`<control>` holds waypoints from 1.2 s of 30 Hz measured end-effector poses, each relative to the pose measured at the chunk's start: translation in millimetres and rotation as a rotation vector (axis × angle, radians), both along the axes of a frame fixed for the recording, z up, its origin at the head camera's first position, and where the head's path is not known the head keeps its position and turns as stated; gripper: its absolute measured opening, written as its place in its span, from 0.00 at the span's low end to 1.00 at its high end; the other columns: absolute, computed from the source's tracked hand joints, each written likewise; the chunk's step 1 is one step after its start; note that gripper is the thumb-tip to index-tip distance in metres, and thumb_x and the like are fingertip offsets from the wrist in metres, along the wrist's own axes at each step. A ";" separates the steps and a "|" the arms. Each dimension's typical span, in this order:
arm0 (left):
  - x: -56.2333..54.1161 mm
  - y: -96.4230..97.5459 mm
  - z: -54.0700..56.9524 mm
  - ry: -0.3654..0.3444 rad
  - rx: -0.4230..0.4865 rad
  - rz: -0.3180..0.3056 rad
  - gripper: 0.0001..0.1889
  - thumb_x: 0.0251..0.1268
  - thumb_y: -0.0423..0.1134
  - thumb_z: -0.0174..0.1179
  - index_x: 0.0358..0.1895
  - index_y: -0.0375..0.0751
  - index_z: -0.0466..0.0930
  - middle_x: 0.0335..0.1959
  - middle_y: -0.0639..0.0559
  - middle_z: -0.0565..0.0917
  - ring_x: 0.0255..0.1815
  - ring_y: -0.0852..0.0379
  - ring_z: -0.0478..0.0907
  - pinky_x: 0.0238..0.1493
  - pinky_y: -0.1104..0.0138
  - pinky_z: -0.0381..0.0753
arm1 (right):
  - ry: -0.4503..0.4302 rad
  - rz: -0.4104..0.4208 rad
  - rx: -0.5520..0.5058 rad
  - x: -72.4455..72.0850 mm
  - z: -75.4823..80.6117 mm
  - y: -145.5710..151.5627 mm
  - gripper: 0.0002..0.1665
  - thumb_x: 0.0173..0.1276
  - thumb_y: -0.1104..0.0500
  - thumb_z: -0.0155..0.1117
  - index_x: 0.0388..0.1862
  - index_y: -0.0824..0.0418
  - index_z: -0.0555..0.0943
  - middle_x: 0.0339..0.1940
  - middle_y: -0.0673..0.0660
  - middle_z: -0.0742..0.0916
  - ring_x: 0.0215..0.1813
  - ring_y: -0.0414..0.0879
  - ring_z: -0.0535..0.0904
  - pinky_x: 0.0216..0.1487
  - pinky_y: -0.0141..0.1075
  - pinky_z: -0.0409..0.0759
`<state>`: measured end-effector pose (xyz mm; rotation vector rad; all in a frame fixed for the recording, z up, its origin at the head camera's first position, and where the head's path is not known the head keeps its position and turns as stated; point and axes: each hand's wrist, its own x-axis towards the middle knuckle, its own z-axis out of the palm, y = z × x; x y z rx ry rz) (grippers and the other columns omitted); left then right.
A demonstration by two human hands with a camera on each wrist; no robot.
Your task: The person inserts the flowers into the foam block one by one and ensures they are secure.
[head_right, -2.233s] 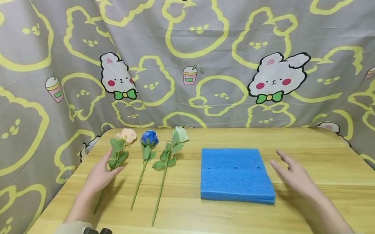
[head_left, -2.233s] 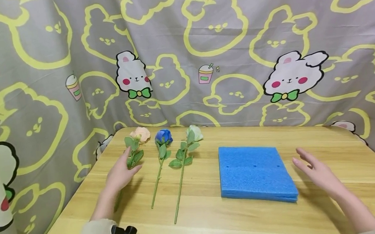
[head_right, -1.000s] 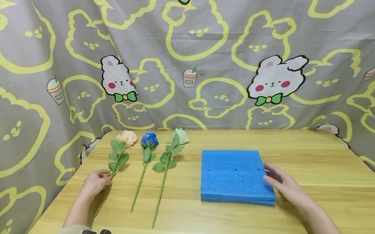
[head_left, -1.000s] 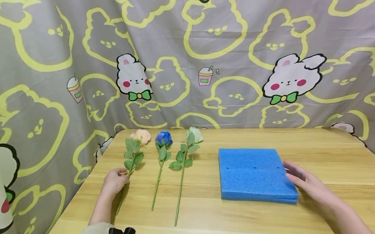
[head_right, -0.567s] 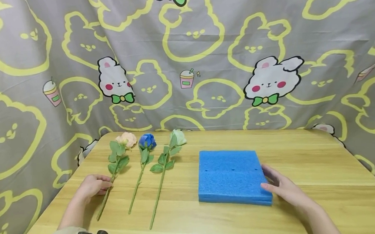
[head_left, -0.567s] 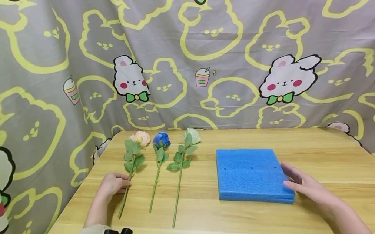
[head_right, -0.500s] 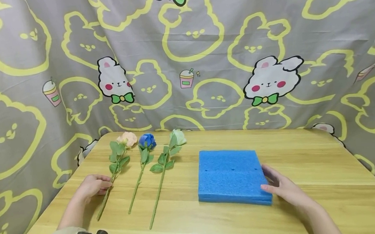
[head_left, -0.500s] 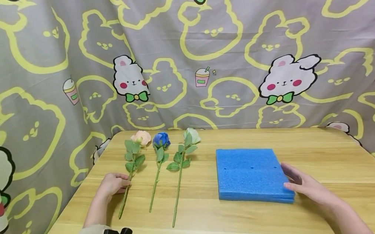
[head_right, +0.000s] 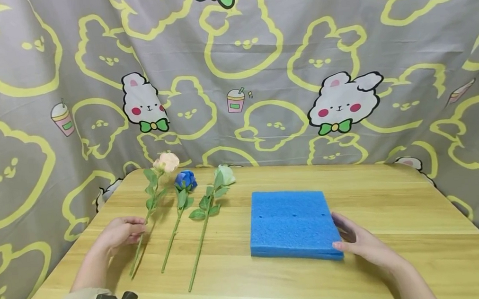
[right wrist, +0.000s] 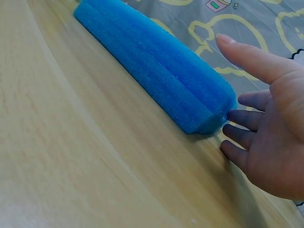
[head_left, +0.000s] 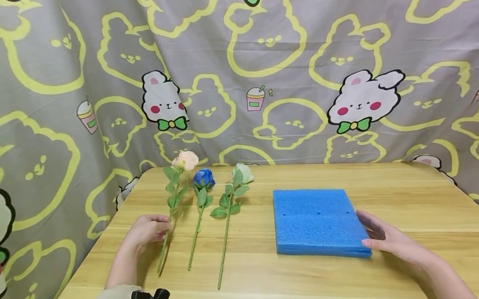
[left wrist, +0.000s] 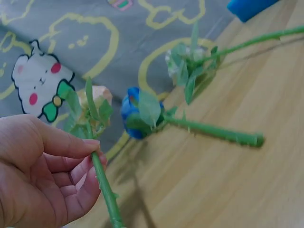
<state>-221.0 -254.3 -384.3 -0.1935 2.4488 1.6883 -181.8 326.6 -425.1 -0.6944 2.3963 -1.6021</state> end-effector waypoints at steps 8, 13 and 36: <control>-5.6 20.2 15.2 0.032 0.038 -0.075 0.18 0.63 0.30 0.55 0.51 0.19 0.68 0.37 0.43 0.76 0.34 0.58 0.75 0.38 0.68 0.80 | -0.016 0.032 -0.032 0.7 1.7 -0.2 0.42 0.67 0.69 0.54 0.69 0.80 0.41 0.67 0.82 0.47 0.59 0.18 0.58 0.56 0.16 0.60; -11.6 40.6 26.1 0.072 0.085 -0.127 0.15 0.63 0.29 0.54 0.48 0.19 0.69 0.34 0.46 0.76 0.33 0.59 0.75 0.36 0.69 0.80 | -0.018 0.047 -0.056 1.6 3.7 0.0 0.42 0.66 0.70 0.54 0.68 0.80 0.40 0.67 0.82 0.46 0.60 0.20 0.59 0.56 0.17 0.60; -17.6 153.0 33.3 0.116 0.108 -0.423 0.04 0.63 0.29 0.56 0.35 0.29 0.74 0.29 0.48 0.76 0.29 0.57 0.77 0.38 0.61 0.82 | -0.010 -0.020 0.025 3.3 -0.1 0.5 0.40 0.67 0.67 0.54 0.70 0.75 0.46 0.68 0.80 0.52 0.57 0.19 0.60 0.54 0.18 0.62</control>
